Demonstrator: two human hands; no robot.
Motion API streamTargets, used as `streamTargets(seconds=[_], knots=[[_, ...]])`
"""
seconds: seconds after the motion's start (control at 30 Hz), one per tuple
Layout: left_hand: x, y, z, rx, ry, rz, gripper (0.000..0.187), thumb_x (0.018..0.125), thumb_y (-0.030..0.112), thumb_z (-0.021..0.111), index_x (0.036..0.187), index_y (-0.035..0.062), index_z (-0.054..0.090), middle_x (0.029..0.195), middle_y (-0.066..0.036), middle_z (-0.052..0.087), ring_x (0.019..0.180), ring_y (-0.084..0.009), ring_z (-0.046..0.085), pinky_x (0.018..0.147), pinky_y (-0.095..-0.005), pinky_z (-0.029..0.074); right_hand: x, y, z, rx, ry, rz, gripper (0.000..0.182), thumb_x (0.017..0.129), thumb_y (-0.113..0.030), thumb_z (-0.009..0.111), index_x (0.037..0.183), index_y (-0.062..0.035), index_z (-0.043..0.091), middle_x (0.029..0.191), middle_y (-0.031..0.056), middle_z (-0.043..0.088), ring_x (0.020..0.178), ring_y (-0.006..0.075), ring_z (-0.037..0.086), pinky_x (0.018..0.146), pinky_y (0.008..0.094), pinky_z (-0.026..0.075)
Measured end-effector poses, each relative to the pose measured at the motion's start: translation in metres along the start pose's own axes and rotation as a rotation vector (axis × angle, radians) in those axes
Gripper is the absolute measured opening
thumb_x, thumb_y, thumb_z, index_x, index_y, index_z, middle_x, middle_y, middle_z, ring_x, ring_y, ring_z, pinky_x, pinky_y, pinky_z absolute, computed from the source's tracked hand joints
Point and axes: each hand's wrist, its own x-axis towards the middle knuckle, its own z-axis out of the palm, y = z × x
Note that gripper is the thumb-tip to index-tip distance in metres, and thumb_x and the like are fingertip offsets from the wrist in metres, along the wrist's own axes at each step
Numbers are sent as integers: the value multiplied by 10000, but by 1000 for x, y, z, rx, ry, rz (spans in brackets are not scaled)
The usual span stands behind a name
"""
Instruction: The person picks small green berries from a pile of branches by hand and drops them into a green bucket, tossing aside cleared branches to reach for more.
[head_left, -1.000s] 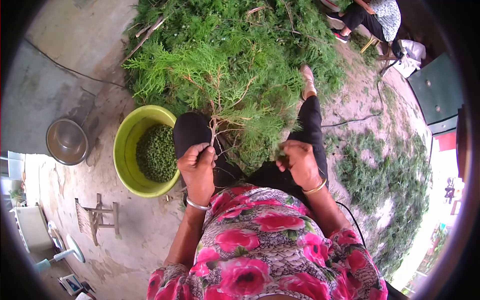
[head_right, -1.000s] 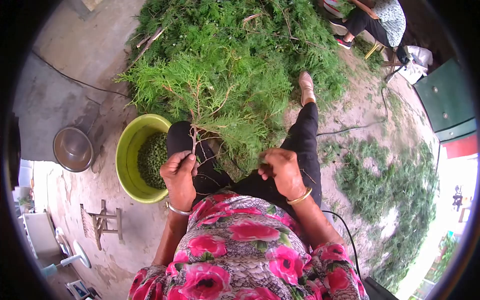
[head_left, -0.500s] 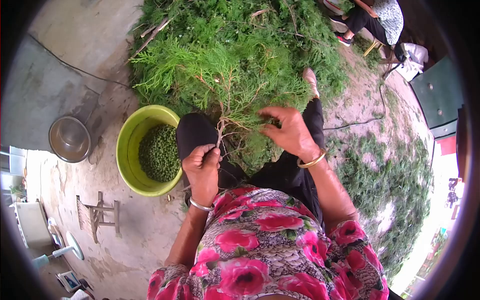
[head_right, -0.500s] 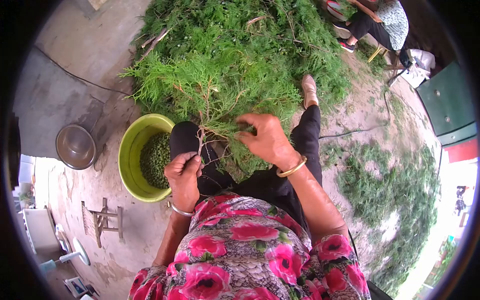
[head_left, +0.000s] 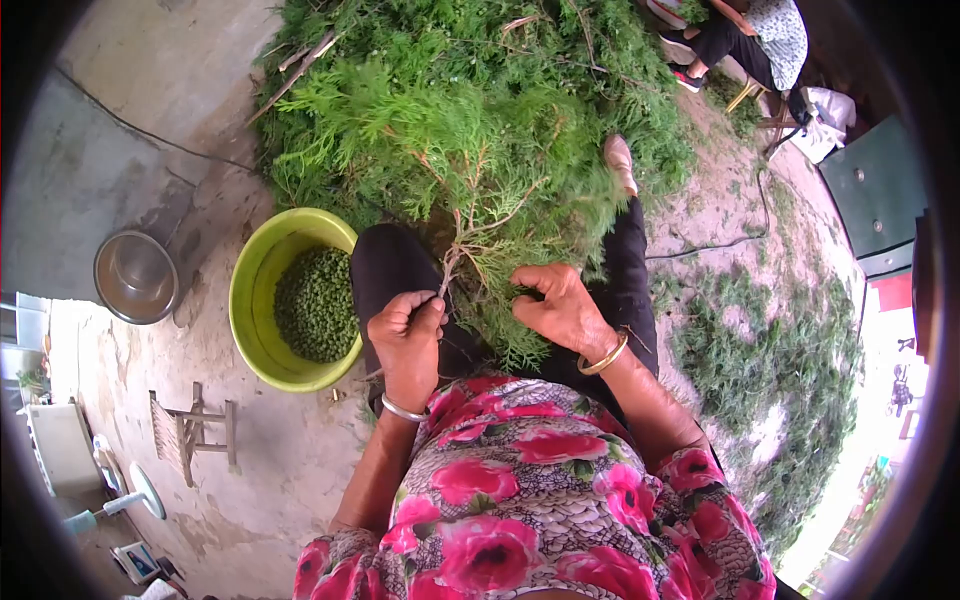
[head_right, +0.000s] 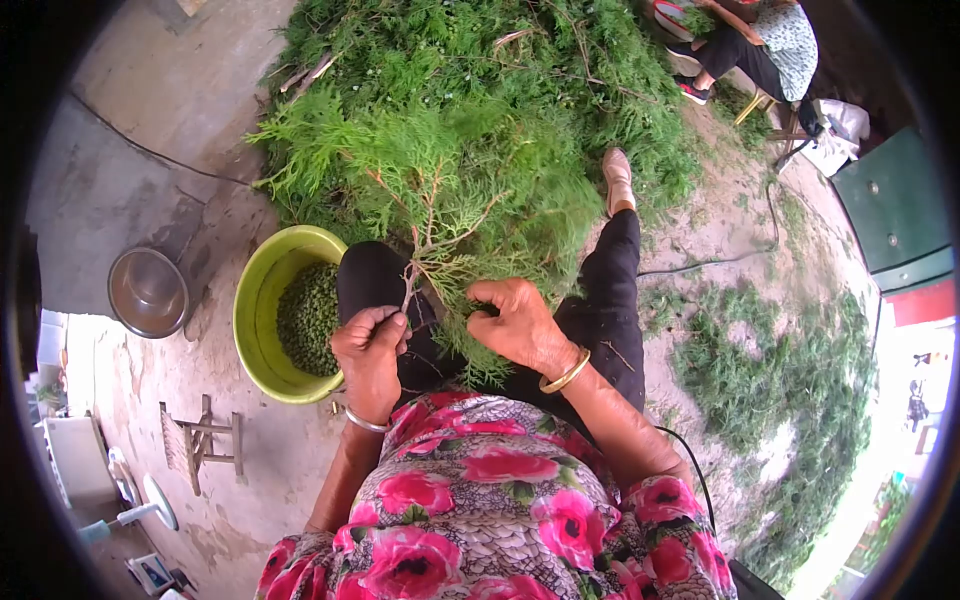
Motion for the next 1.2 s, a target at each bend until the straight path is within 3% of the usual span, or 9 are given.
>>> streamTargets(seconds=[0.17, 0.27, 0.33, 0.47, 0.6, 0.73, 0.8, 1.07, 1.2], knots=[[-1, -3, 0, 45, -25, 18, 46, 777, -54, 591, 807, -48, 626, 647, -43, 585, 513, -70, 484, 466, -193, 385, -7, 4, 6, 1, -5, 65, 94, 681, -34, 539, 751, 22, 513, 610, 173, 394, 496, 200, 408, 512, 331, 387], [-2, -2, 0, 35, -7, 20, 44, 779, -50, 591, 806, -47, 625, 647, -43, 584, 511, -68, 481, 468, -190, 385, -11, 2, 5, 121, 37, 26, 74, 755, -46, 550, 758, 28, 540, 581, 130, 478, 503, 130, 429, 495, 296, 388], [-2, -2, -2, -2, 6, -7, 45, 783, -45, 589, 809, -49, 625, 648, -44, 585, 515, -71, 489, 469, -194, 390, -17, 5, -2, 691, -45, 491, 107, 818, -62, 542, 789, 38, 568, 630, 94, 586, 528, 105, 468, 482, 256, 396], [-3, -1, -1, -20, 31, 18, 51, 787, -42, 584, 816, -53, 625, 646, -46, 584, 520, -78, 502, 468, -198, 395, -23, 9, -10, 1284, 109, 602, 146, 864, -79, 510, 863, 61, 554, 798, 188, 623, 614, 183, 566, 498, 262, 438], [1, -5, -5, -36, 15, -19, 45, 801, -22, 591, 829, -51, 612, 653, -32, 587, 559, -66, 541, 484, -189, 417, -19, 6, -15, 1545, 135, 694, 207, 894, -101, 451, 949, 78, 538, 942, 246, 588, 776, 269, 596, 637, 326, 509], [1, -3, -4, -91, 48, -31, 42, 798, -26, 592, 828, -48, 612, 655, -27, 585, 555, -64, 535, 485, -188, 416, -27, 24, -15, 1643, 140, 638, 218, 895, -77, 424, 971, 96, 535, 1007, 250, 567, 880, 303, 584, 738, 360, 510], [1, -4, -4, -98, 78, -30, 41, 798, -27, 593, 827, -46, 612, 657, -24, 584, 553, -62, 531, 484, -188, 414, -33, 36, -19, 1449, 227, 494, 207, 885, -34, 423, 991, 109, 529, 1005, 233, 575, 919, 307, 575, 777, 370, 498], [4, -12, -5, -103, 74, 4, 47, 779, -46, 590, 815, -53, 621, 656, -45, 586, 511, -77, 490, 466, -198, 392, -17, -1, -37, 1197, 505, 246, 175, 877, 4, 473, 1001, 86, 564, 966, 192, 610, 843, 248, 606, 756, 332, 504], [3, -13, -6, -43, 65, -7, 44, 781, -36, 592, 806, -55, 623, 636, -40, 578, 499, -71, 477, 464, -198, 384, 26, -82, -20, 1166, 246, -16, 309, 860, -43, 552, 1157, 40, 533, 1102, 173, 588, 1000, 264, 576, 879, 373, 461]])
